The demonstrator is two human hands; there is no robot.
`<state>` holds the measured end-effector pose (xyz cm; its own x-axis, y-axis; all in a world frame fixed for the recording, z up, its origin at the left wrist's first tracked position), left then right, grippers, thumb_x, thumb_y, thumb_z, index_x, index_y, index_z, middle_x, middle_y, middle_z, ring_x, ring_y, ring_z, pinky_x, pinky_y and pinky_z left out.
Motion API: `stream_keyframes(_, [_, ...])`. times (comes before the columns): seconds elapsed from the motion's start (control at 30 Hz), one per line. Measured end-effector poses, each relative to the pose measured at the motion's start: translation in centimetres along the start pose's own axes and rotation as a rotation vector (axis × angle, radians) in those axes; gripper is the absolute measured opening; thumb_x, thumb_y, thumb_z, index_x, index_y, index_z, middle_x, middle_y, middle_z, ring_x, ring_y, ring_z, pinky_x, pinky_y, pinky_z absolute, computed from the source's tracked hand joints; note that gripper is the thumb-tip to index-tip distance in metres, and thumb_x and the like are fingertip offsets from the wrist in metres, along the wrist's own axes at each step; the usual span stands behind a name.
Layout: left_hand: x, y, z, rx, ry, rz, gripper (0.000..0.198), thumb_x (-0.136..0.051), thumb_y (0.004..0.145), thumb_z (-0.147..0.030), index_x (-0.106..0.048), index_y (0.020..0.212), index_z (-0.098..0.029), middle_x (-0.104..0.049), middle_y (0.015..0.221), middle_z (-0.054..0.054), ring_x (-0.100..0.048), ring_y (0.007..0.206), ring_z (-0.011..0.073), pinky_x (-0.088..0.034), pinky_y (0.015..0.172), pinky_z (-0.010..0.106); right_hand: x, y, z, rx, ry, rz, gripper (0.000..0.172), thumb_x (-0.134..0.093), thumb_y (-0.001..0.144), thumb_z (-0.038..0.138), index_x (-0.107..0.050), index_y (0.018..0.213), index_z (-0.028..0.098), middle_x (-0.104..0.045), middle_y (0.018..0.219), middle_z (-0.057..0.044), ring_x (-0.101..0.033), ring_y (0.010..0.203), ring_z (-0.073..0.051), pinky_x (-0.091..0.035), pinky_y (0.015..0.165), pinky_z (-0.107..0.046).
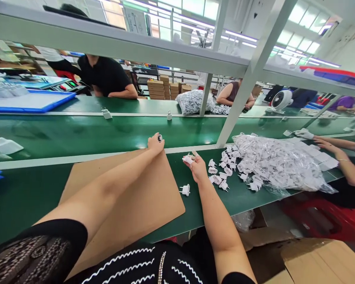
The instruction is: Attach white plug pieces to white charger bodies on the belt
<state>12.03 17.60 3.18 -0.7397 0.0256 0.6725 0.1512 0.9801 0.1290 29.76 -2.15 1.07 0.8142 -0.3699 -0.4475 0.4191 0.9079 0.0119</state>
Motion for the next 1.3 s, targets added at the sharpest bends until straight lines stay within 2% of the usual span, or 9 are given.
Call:
stream_keyframes(0.13, [1.1, -4.3, 1.3, -0.312, -0.057, 0.227, 0.061, -0.057, 0.093, -0.026, -0.049, 0.153, -0.019, -0.068, 0.139, 0.007, -0.054, 0.127, 0.0284, -0.048, 0.109, 0.042, -0.4, -0.2, -0.2, -0.099, 0.079, 0.094, 0.047, -0.098, 0.056, 0.027, -0.074, 0.095, 0.022, -0.077, 0.099, -0.003, -0.073, 0.114, -0.029, -0.06, 0.106, -0.05])
stream_keyframes(0.27, [2.6, -10.3, 3.5, -0.624, -0.124, 0.497, 0.062, -0.057, 0.095, -0.037, -0.049, 0.154, -0.022, -0.068, 0.137, 0.007, -0.055, 0.12, 0.0261, -0.054, 0.098, 0.037, -1.6, -1.0, -0.2, -0.102, 0.033, 0.161, 0.047, -0.1, 0.058, 0.033, -0.073, 0.096, 0.024, -0.078, 0.102, -0.002, -0.074, 0.114, -0.027, -0.06, 0.105, -0.049])
stream_keyframes(0.4, [3.6, -13.6, 5.2, -0.585, -0.181, 0.431, 0.07, -0.071, 0.089, -0.048, -0.051, 0.151, -0.023, -0.066, 0.136, 0.01, -0.06, 0.111, 0.0249, -0.052, 0.101, 0.04, -3.3, -2.2, 0.0, -0.02, -0.134, 0.163, 0.045, -0.098, 0.059, 0.037, -0.075, 0.095, 0.024, -0.078, 0.099, -0.002, -0.076, 0.098, -0.022, -0.061, 0.096, -0.04])
stream_keyframes(0.6, [3.6, -14.1, 4.8, -0.535, -0.273, 0.432, 0.041, -0.072, 0.089, -0.058, -0.069, 0.098, -0.019, -0.066, 0.09, 0.006, -0.061, 0.085, 0.0219, -0.051, 0.076, 0.034, -4.6, -3.1, 0.3, 0.109, -0.504, 0.108, 0.039, -0.089, 0.072, 0.044, -0.075, 0.101, 0.023, -0.079, 0.101, -0.005, -0.064, 0.072, -0.016, -0.05, 0.056, -0.027])
stream_keyframes(0.83, [3.2, -13.9, 4.5, -0.641, -0.328, 0.444, 0.041, -0.082, 0.083, -0.052, -0.074, 0.108, -0.02, -0.072, 0.107, 0.009, -0.064, 0.102, 0.0257, -0.05, 0.092, 0.038, -5.0, -3.5, -0.7, 0.115, -0.483, 0.224, 0.035, -0.081, 0.079, 0.043, -0.068, 0.105, 0.025, -0.075, 0.101, -0.005, -0.069, 0.086, -0.019, -0.059, 0.082, -0.037])
stream_keyframes(1.0, [2.9, -13.7, 4.8, -0.652, -0.334, 0.426, 0.031, -0.082, 0.085, -0.046, -0.076, 0.099, -0.019, -0.072, 0.109, 0.009, -0.065, 0.103, 0.0252, -0.05, 0.092, 0.037, -5.8, -4.1, 0.0, 0.357, -0.723, 0.19, 0.048, -0.078, 0.086, 0.037, -0.063, 0.13, 0.029, -0.068, 0.123, -0.007, -0.066, 0.098, -0.019, -0.058, 0.095, -0.04])
stream_keyframes(1.1, [2.8, -13.6, 4.8, -0.646, -0.331, 0.43, 0.031, -0.083, 0.085, -0.046, -0.076, 0.099, -0.019, -0.072, 0.109, 0.009, -0.065, 0.103, 0.0255, -0.05, 0.094, 0.037, -6.5, -4.5, 0.6, 0.401, -0.75, 0.198, 0.037, -0.08, 0.086, 0.036, -0.068, 0.12, 0.027, -0.071, 0.115, -0.006, -0.068, 0.097, -0.021, -0.058, 0.094, -0.041])
stream_keyframes(1.2, [2.8, -13.6, 4.8, -0.637, -0.336, 0.43, 0.031, -0.08, 0.086, -0.048, -0.077, 0.1, -0.02, -0.072, 0.109, 0.009, -0.065, 0.103, 0.0255, -0.051, 0.094, 0.037, -7.6, -4.9, 0.9, 0.421, -0.914, 0.34, 0.018, -0.073, 0.092, 0.035, -0.075, 0.11, 0.028, -0.074, 0.108, -0.006, -0.068, 0.098, -0.024, -0.057, 0.096, -0.043])
stream_keyframes(1.3, [2.7, -13.7, 4.7, -0.658, -0.323, 0.419, 0.029, -0.076, 0.088, -0.048, -0.077, 0.095, -0.02, -0.072, 0.105, 0.009, -0.065, 0.098, 0.0249, -0.05, 0.093, 0.038, -8.4, -5.3, 0.7, 0.503, -1.139, 0.502, 0.031, -0.062, 0.096, 0.026, -0.073, 0.125, 0.03, -0.074, 0.113, -0.008, -0.064, 0.106, -0.028, -0.054, 0.099, -0.047])
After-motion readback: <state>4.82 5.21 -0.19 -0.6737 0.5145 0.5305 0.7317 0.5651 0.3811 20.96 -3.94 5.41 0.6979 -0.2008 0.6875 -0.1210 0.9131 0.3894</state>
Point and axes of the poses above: each hand's wrist, its own y-axis towards the middle knuckle, its own x-axis out of the back of the hand, z = x × y, the point moved 3 cm from there along y, towards the middle knuckle
